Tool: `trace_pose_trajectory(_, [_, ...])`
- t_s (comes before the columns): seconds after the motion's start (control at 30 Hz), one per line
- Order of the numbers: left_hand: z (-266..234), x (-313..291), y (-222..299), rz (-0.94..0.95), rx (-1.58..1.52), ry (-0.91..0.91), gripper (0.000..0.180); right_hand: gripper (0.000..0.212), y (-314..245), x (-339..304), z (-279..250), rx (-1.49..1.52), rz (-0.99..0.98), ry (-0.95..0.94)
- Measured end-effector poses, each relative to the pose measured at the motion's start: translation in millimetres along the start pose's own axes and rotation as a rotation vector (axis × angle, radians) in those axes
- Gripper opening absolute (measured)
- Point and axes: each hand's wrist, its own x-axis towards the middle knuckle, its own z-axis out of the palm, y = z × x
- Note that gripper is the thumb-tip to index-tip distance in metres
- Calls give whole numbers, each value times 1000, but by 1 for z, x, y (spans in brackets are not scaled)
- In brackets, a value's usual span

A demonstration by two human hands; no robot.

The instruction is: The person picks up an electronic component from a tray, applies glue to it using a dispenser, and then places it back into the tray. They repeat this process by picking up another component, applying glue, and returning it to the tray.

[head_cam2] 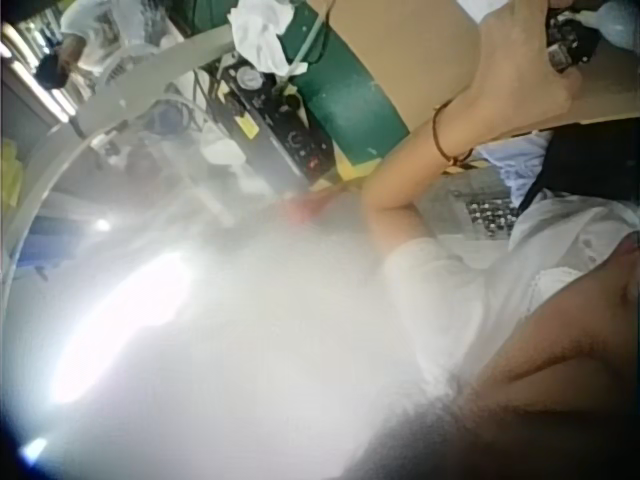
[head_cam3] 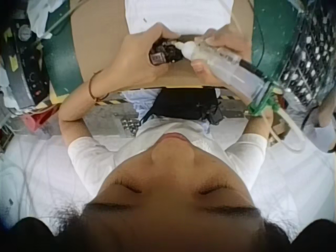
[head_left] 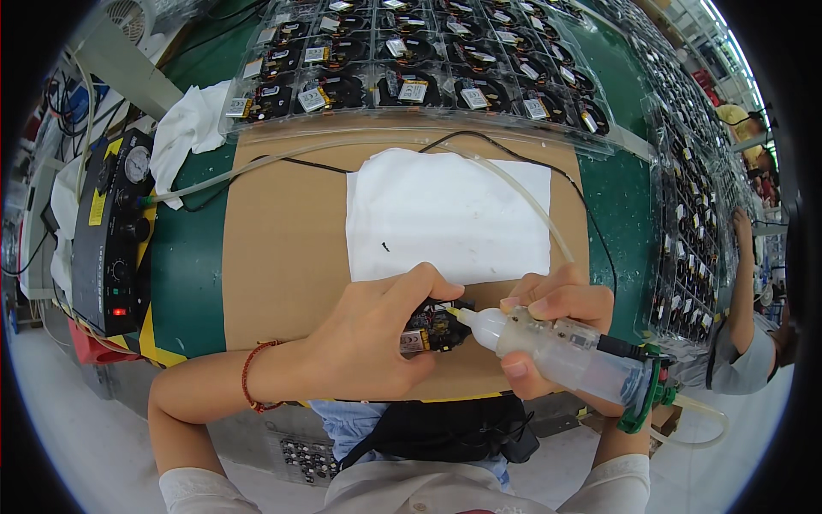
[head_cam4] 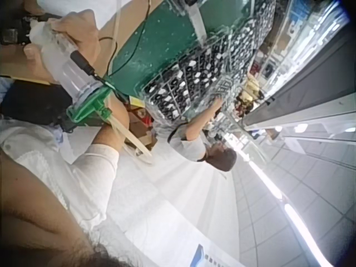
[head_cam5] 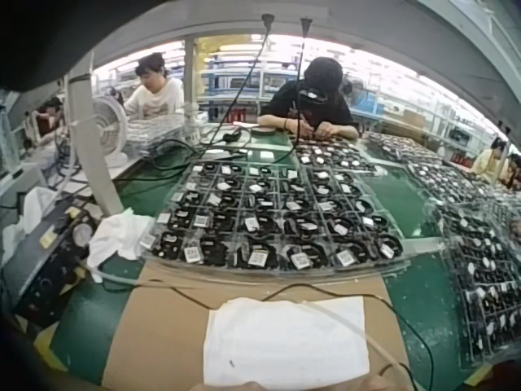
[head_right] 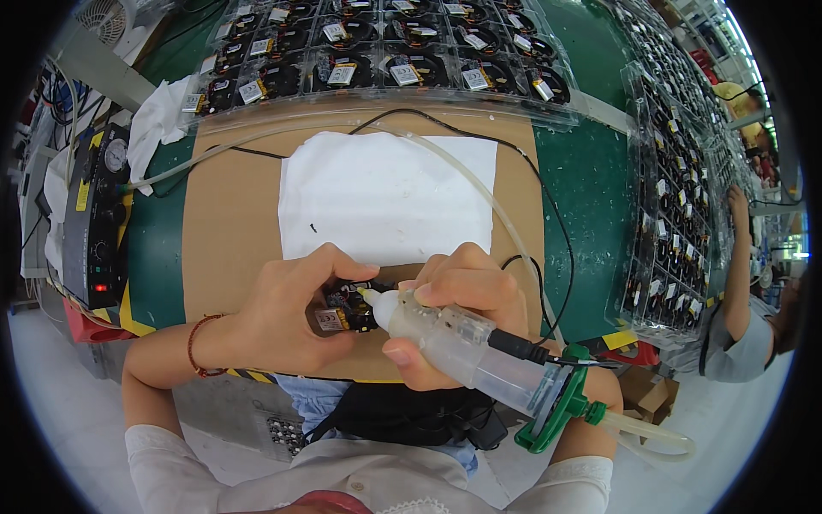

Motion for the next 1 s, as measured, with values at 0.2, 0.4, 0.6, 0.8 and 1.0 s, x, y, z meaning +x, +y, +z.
trace_pose_trajectory(0.2, [0,1,1,-31,-8,-13,45,52,2,1,-1,-11,-23,-20])
trace_pose_trajectory(0.4, [2,0,-2,-29,-10,-4,44,52,-1,0,-2,-22,5,-14])
trace_pose_trajectory(0.6, [5,0,-6,37,12,86,46,51,0,0,-4,-25,8,-16])
trace_pose_trajectory(0.8, [5,-1,-7,44,24,94,45,50,-3,2,-4,-56,7,4])
trace_pose_trajectory(1.0, [4,-1,-7,39,22,88,45,49,-2,0,-6,-50,19,16])
